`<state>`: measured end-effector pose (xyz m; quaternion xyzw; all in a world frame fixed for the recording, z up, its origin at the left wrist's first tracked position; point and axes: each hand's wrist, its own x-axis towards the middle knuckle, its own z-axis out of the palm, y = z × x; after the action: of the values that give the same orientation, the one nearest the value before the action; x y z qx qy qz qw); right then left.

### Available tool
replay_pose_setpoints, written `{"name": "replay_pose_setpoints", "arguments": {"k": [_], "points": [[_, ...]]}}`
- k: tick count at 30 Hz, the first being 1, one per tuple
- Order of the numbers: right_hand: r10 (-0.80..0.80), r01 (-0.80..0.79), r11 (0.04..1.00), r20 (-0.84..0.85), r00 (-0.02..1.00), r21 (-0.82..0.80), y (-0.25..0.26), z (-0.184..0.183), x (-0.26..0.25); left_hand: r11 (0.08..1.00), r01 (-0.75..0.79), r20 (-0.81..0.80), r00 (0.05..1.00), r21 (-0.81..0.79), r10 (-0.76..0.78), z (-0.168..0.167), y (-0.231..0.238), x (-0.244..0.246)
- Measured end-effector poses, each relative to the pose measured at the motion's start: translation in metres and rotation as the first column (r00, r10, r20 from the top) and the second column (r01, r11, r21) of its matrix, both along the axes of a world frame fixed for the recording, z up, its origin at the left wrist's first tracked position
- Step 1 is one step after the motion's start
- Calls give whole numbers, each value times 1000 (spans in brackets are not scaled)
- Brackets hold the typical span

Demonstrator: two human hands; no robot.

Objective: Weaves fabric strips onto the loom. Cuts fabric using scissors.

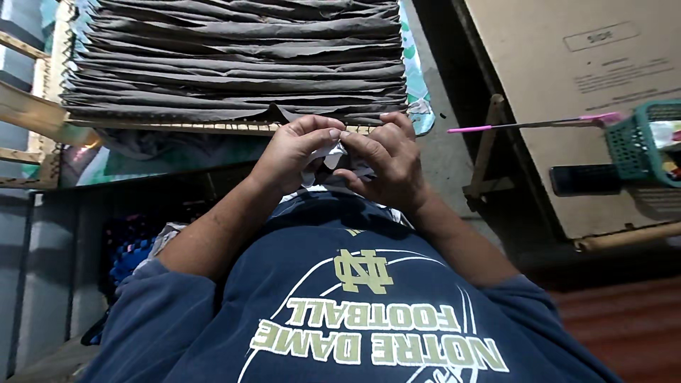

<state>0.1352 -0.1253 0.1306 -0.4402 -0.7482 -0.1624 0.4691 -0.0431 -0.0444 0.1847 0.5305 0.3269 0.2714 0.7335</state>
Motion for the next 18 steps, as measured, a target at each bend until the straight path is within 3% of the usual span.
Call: {"name": "replay_pose_setpoints", "arguments": {"k": [12, 15, 18], "points": [[4, 3, 992, -50, 999, 122, 3, -7, 0, 1000, 13, -10, 1000, -20, -13, -3, -5, 5], [15, -14, 993, -10, 1000, 115, 2, -5, 2, 999, 6, -13, 1000, 47, -5, -3, -4, 6], [41, -42, 998, 39, 998, 49, -1, 0, 4, 976, 26, -25, 999, 218, -21, -4, -4, 4]]}}
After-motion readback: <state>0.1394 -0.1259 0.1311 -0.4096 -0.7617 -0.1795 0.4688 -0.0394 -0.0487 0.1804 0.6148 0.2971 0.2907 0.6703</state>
